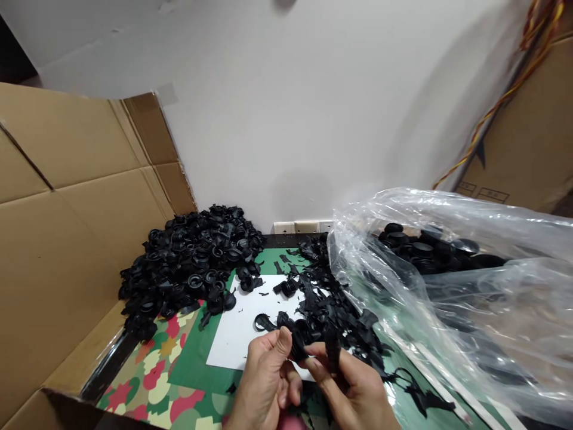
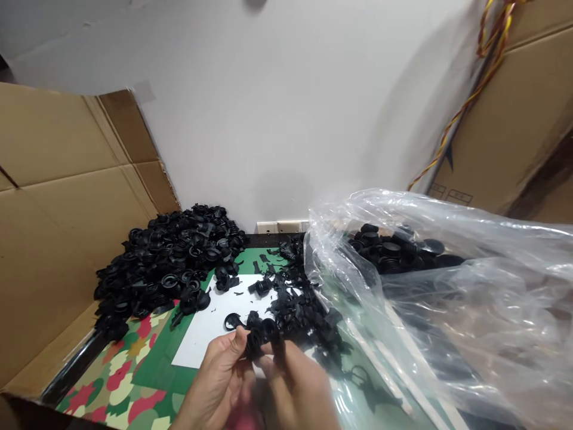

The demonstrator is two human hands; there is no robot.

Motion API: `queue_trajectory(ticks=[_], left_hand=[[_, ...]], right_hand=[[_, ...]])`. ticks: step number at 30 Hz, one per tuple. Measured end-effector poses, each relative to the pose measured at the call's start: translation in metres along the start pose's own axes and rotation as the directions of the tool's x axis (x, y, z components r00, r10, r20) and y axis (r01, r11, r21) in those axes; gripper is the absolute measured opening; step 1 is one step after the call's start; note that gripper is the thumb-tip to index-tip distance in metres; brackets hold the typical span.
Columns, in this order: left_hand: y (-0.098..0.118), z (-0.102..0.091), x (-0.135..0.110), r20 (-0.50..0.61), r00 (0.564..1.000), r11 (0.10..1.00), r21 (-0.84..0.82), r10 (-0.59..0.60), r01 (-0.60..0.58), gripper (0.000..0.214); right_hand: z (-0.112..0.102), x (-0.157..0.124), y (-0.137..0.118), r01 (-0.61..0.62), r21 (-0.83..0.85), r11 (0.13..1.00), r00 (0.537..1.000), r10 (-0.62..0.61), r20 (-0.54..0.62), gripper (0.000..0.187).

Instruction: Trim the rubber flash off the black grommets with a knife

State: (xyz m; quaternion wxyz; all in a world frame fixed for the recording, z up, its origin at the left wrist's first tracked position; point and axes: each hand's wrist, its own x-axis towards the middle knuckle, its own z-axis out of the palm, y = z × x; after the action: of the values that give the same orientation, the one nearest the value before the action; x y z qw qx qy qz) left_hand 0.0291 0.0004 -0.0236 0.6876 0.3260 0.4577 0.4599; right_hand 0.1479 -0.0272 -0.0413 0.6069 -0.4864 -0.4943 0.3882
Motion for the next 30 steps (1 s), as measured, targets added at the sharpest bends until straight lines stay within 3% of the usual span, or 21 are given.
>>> queue_trajectory(ticks=[3,6,9,13,20,26,30], left_hand=[[0.003,-0.002,0.000,-0.056,0.998,0.993,0.114,0.030,-0.024,0.049],[0.004,-0.007,-0.003,-0.130,0.963,0.922,0.342,0.237,-0.181,0.037],[0.003,-0.010,-0.009,-0.036,0.908,0.770,0.544,0.418,-0.333,0.036],[0.002,-0.007,-0.013,0.128,0.876,0.656,0.615,0.465,-0.438,0.051],[0.006,-0.006,-0.008,0.135,0.898,0.731,0.536,0.419,-0.422,0.034],[0.006,-0.007,-0.010,0.162,0.870,0.663,0.587,0.466,-0.464,0.026],[0.002,-0.004,-0.009,0.035,0.896,0.808,0.418,0.443,-0.416,0.025]], right_hand=[[-0.001,0.004,-0.003,-0.109,0.052,0.993,0.994,0.110,-0.010,0.024],[-0.004,0.007,-0.002,-0.224,0.116,0.968,0.971,0.232,-0.056,0.023],[-0.004,0.007,0.000,-0.278,0.188,0.942,0.954,0.293,-0.057,0.024],[-0.003,0.006,-0.003,-0.325,0.280,0.903,0.943,0.333,0.018,0.027],[-0.005,0.006,-0.008,-0.336,0.349,0.875,0.942,0.302,0.149,0.026],[-0.003,0.005,-0.011,-0.294,0.293,0.910,0.955,0.264,0.138,0.034],[0.000,0.002,-0.006,-0.333,0.331,0.883,0.943,0.317,0.102,0.038]])
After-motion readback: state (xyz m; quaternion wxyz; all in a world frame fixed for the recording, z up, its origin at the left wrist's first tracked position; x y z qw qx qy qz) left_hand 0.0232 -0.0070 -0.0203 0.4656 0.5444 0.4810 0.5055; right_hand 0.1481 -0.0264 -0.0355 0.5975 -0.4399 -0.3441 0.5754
